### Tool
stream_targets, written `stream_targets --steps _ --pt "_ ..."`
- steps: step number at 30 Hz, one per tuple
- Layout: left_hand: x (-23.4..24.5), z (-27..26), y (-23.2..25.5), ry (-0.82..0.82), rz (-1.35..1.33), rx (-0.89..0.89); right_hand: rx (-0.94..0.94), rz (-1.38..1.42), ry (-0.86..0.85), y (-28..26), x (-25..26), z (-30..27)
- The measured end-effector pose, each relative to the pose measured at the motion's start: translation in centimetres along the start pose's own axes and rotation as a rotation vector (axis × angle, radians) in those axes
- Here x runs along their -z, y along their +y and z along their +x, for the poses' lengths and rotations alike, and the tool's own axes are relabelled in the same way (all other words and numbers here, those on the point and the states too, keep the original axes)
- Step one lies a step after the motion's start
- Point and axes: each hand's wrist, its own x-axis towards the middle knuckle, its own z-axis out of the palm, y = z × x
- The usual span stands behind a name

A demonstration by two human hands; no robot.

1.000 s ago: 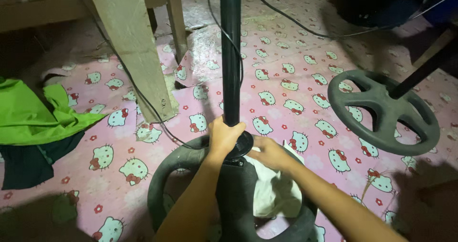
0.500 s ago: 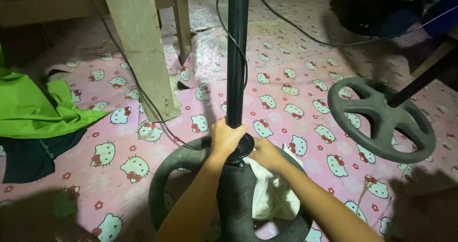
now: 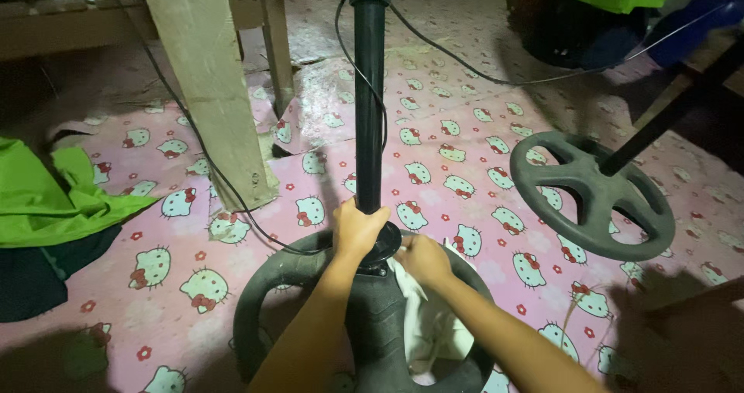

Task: The person wipes the base, pole, and fan head of a standing fan using a white cloth. They rotate the base to access different areas and continue wiping the vertical pole and the fan head.

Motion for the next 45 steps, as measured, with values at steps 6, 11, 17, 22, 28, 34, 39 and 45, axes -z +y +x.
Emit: stream_targets --steps 6,11,17,22,28,34,39,45 --pt "-0.3 0.3 -0.5 0.039 0.068 -0.053 0.199 -0.017 0.136 0.2 -1.0 -1.6" --pt "-0.7 0.1 -0.3 0.017 0.067 0.013 -0.006 0.128 0.063 2.6 -1.6 -6.8" --pt "-1.4 -0.5 0.5 0.018 0.087 0.048 -0.652 0.988 -0.070 4.3 -4.2 -5.9" --pt "-1.2 0.1 0.5 0.003 0.115 0.041 -0.409 0.823 -0.073 5.1 -5.3 -3.6" --pt "-1.9 1.9 -1.4 -0.147 0.030 -0.126 -0.324 0.838 -0.174 6.0 -3.5 -3.7" --pt "-3.4 3.8 -4.3 -0.386 -0.331 -0.189 -0.372 0.832 -0.166 5.3 -3.3 -3.6" --pt "-2.9 4.9 -5.4 -0.570 -0.271 -0.160 -0.461 0.826 -0.132 4.8 -3.4 -3.9" --pt "-1.2 6.5 -5.2 -0.785 -0.061 -0.053 -0.477 0.821 -0.103 4.8 -4.1 -3.8"
